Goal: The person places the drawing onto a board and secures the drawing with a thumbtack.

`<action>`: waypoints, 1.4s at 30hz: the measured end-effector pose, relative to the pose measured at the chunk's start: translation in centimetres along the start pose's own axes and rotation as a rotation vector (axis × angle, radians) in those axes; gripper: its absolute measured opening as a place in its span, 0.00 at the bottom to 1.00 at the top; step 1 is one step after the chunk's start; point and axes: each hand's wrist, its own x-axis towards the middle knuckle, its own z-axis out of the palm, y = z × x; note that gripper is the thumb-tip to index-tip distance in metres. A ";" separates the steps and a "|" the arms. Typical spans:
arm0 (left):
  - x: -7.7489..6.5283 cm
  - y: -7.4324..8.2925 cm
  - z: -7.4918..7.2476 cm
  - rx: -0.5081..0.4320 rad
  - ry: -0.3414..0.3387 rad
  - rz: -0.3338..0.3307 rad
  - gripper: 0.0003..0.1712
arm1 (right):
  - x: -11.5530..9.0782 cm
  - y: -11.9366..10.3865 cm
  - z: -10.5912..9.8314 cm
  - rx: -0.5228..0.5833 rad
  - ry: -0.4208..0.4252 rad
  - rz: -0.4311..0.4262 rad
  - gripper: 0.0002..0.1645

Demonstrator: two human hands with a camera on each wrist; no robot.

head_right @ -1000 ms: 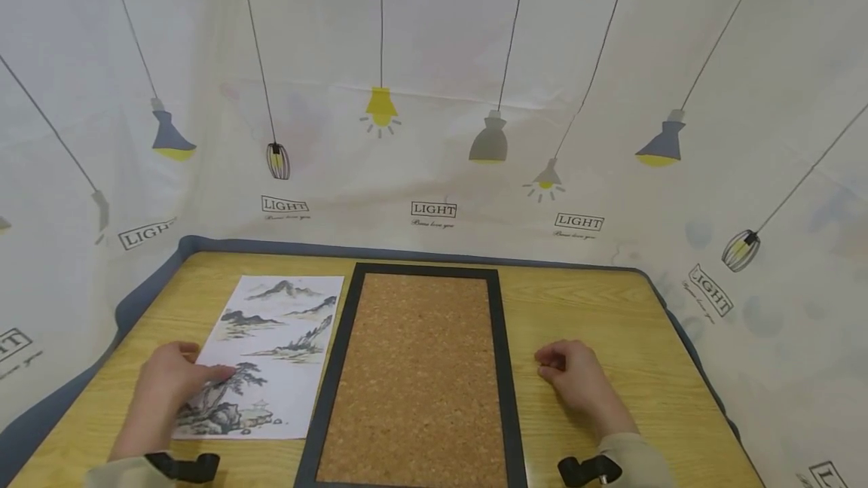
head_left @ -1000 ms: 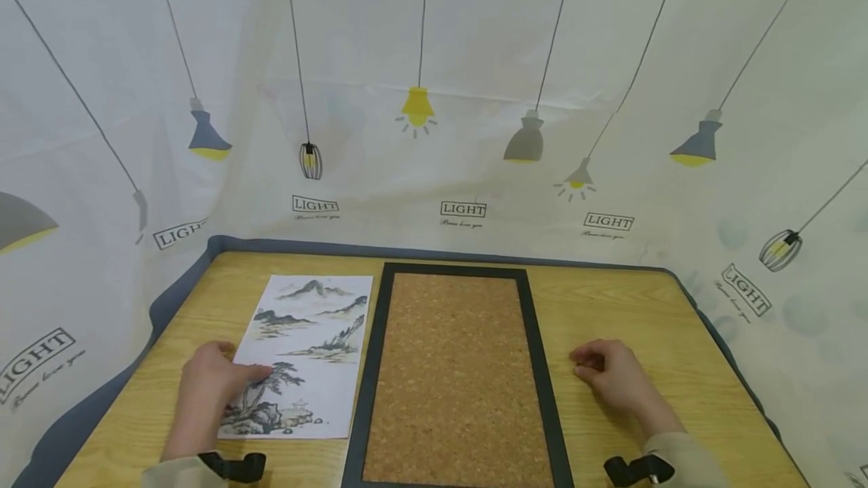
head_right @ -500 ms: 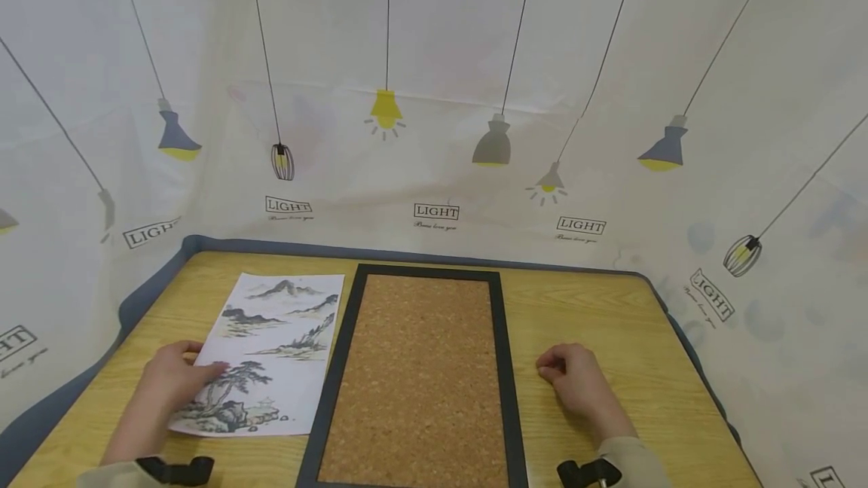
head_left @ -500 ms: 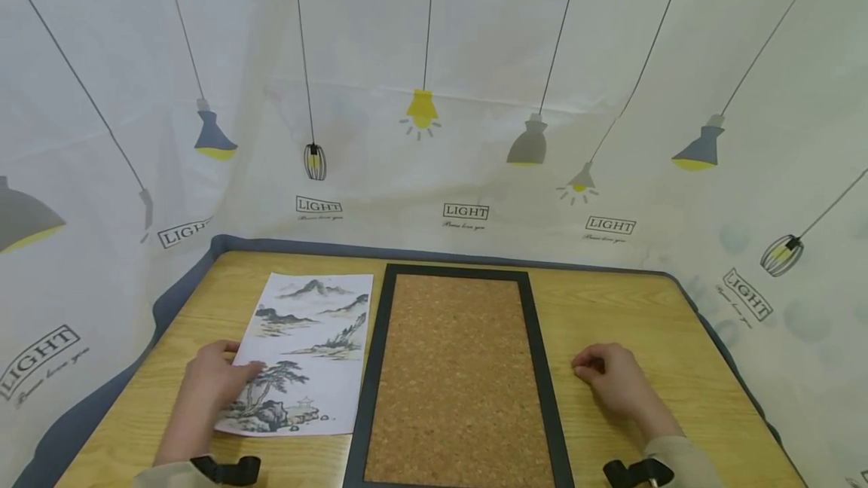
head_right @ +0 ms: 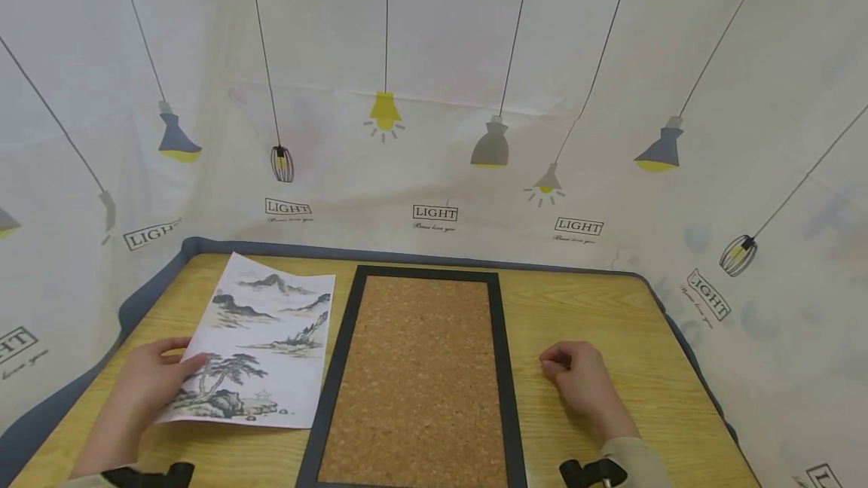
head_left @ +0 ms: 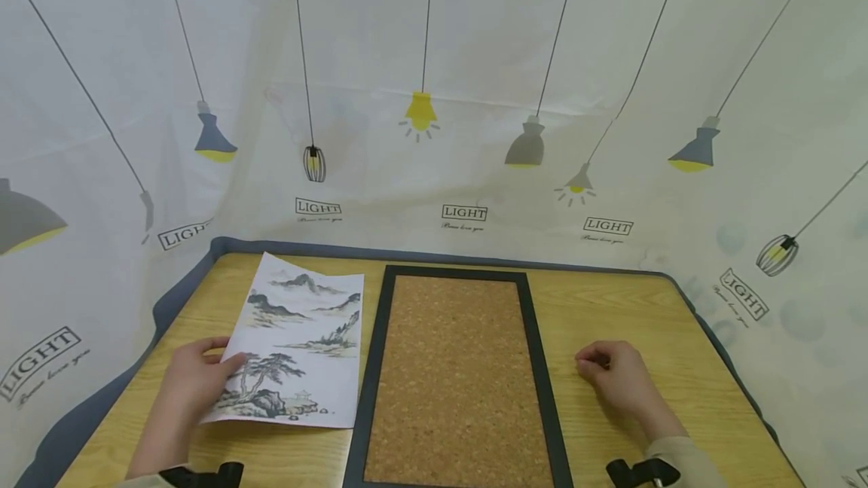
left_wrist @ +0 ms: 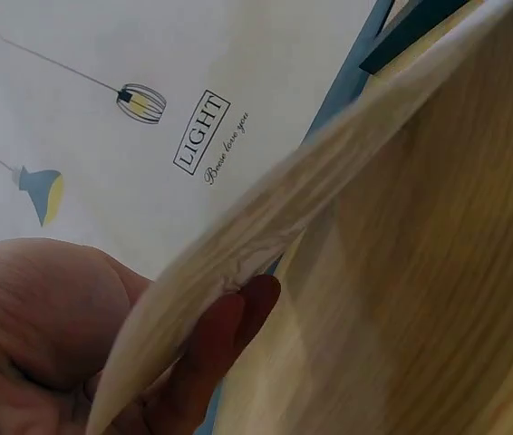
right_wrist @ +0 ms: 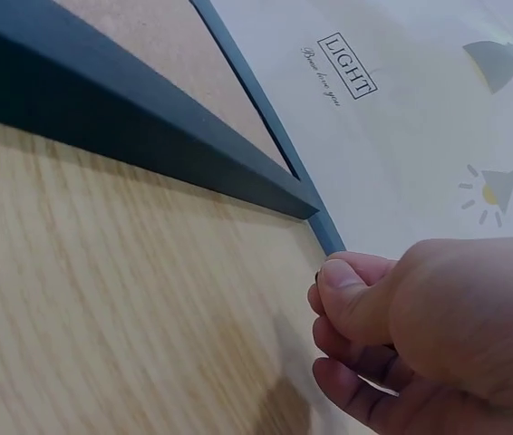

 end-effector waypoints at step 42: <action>-2.1 6.8 5.3 -0.396 -0.127 0.116 0.35 | 0.5 -4.8 -2.6 -0.034 0.252 -0.158 0.04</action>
